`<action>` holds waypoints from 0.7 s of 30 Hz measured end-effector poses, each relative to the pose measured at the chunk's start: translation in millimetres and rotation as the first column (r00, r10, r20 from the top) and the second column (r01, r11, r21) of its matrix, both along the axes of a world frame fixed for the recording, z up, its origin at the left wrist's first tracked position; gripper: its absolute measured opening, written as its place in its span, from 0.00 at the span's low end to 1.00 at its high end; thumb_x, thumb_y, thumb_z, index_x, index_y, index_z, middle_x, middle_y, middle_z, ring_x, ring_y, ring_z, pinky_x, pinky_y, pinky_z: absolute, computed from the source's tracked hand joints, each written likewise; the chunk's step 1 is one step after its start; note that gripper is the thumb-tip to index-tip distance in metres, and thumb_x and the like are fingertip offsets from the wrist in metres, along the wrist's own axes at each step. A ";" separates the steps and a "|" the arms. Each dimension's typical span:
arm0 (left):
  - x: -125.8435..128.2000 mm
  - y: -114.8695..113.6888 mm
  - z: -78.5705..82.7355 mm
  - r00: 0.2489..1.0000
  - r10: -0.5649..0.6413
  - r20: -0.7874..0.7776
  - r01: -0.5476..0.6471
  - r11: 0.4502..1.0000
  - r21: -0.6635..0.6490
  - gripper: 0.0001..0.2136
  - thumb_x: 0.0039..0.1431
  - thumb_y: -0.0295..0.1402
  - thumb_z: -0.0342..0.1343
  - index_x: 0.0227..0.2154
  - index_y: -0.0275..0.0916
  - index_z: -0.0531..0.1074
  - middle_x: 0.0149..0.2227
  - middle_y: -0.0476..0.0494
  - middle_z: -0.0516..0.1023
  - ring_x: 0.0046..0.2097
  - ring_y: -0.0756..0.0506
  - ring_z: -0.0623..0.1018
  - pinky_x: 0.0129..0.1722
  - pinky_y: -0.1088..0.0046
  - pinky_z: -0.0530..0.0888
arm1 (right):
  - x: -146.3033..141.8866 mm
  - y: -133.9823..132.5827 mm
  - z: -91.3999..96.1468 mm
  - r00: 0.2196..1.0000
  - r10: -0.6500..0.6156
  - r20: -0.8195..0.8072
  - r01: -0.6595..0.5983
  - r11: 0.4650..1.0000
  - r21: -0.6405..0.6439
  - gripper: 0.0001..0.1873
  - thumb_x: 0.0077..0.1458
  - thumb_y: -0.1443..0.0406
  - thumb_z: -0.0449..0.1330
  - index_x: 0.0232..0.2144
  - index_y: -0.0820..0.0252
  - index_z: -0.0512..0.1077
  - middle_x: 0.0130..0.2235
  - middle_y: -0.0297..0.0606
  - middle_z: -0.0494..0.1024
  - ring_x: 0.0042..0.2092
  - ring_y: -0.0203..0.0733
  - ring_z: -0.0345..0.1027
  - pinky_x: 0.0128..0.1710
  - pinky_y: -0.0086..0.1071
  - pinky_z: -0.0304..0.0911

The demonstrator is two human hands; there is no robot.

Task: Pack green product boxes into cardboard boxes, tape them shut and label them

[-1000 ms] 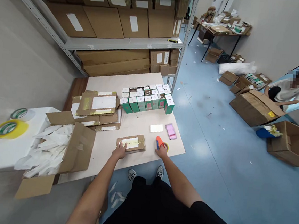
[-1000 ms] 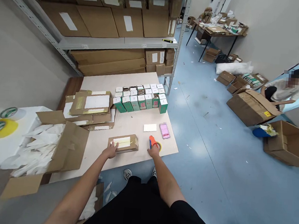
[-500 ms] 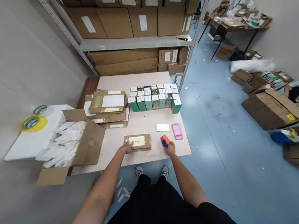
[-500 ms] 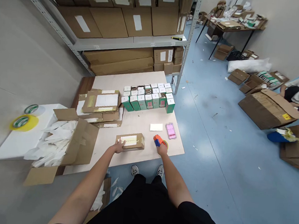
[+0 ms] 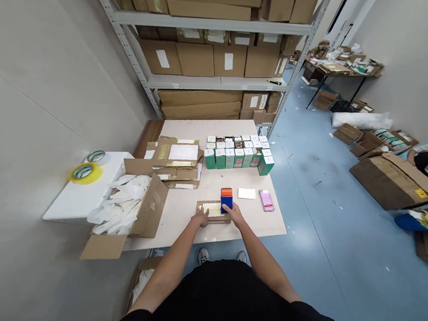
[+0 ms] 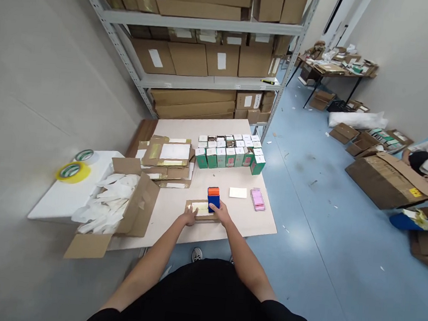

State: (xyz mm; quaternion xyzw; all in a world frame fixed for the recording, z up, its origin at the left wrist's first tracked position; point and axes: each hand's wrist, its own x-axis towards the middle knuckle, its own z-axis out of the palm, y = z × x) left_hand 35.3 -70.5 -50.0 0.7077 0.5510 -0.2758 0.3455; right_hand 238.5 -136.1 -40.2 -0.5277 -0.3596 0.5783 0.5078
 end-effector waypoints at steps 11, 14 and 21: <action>-14.8 12.0 36.4 0.888 0.239 0.393 -0.347 0.909 0.231 0.28 0.67 0.35 0.46 0.69 0.39 0.60 0.65 0.37 0.71 0.65 0.41 0.72 0.62 0.66 0.68 | -3.9 -10.5 -6.2 0.990 0.132 0.041 -0.130 0.990 -0.046 0.31 0.46 0.46 0.71 0.47 0.56 0.76 0.44 0.40 0.83 0.49 0.52 0.76 0.56 0.48 0.68; -3.6 27.9 57.1 0.739 0.261 0.621 -0.474 0.857 0.204 0.23 0.70 0.38 0.47 0.65 0.41 0.67 0.59 0.40 0.78 0.60 0.44 0.76 0.58 0.71 0.71 | -3.4 -8.9 -5.2 0.987 0.146 0.063 -0.143 0.989 -0.047 0.32 0.45 0.46 0.71 0.48 0.56 0.76 0.45 0.40 0.83 0.50 0.52 0.76 0.55 0.49 0.68; 25.2 68.9 82.3 0.684 0.146 0.714 -0.307 0.946 0.101 0.22 0.58 0.36 0.64 0.56 0.38 0.77 0.57 0.38 0.79 0.51 0.43 0.81 0.51 0.72 0.74 | -1.5 -10.3 -3.7 0.966 0.216 0.143 -0.207 0.975 -0.077 0.33 0.48 0.45 0.69 0.50 0.56 0.75 0.47 0.40 0.82 0.51 0.51 0.75 0.56 0.46 0.66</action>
